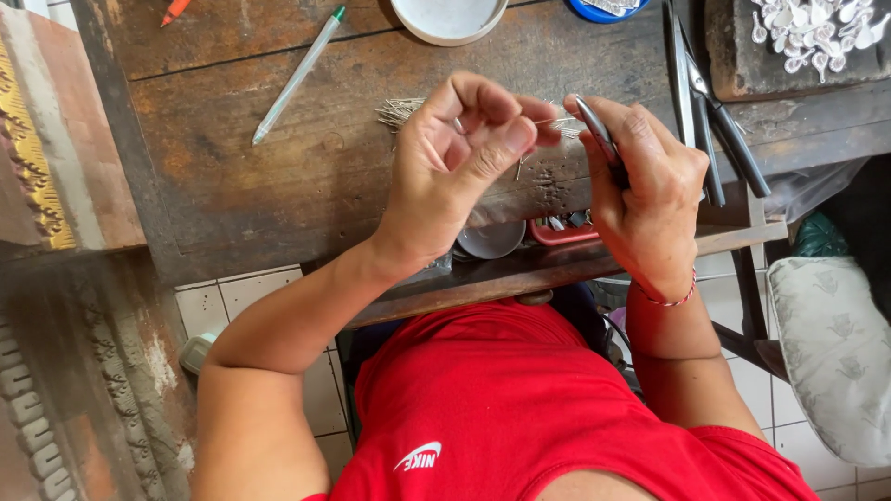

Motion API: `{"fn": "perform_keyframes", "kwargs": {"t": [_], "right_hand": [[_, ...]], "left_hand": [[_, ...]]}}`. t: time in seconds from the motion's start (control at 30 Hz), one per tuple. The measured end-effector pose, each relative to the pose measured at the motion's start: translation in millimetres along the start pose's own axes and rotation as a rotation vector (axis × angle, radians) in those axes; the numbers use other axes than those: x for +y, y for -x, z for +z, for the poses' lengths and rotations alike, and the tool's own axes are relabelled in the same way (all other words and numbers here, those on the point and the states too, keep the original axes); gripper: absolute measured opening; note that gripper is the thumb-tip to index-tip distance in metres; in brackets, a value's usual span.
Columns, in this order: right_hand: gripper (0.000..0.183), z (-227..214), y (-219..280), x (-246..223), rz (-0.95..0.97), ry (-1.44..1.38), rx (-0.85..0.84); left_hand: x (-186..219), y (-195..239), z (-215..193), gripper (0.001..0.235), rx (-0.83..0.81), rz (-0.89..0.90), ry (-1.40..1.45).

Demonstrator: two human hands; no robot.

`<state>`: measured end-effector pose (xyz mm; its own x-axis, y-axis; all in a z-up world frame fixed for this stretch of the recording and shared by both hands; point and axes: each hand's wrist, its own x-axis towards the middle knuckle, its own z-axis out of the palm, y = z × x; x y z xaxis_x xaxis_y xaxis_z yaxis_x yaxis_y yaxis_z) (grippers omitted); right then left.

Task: The person repeatedly picks up thin metal pins from a wooden workbench and uses pliers to bend one end into a small loop. Finished pieces are placed into a growing pile on the table. The process continues with multiple pins handled one at a time.

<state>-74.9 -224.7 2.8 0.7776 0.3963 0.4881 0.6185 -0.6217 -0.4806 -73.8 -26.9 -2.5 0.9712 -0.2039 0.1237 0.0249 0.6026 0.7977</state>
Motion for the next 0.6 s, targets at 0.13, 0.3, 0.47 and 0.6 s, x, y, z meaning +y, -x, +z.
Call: {"fn": "perform_keyframes", "kwargs": {"t": [0.13,0.3,0.47,0.6], "right_hand": [[0.024,6.7,3.6,-3.6,-0.001,-0.022,0.002],[0.023,17.9,12.0,-8.6,0.029,-0.016,-0.017],[0.020,19.6,10.3,-14.5,0.027,-0.004,0.106],[0.013,19.6,14.2,6.5,0.124,-0.021,0.260]], "left_hand": [[12.1,1.7,5.4,0.041,0.037,0.249,-0.580],[16.1,-1.9,1.7,0.009,0.007,0.656,-1.026],[24.0,-2.4,-0.4,0.011,0.007,0.818,-1.109],[17.7,-5.3,-19.1,0.015,0.110,0.857,-1.207]]}}
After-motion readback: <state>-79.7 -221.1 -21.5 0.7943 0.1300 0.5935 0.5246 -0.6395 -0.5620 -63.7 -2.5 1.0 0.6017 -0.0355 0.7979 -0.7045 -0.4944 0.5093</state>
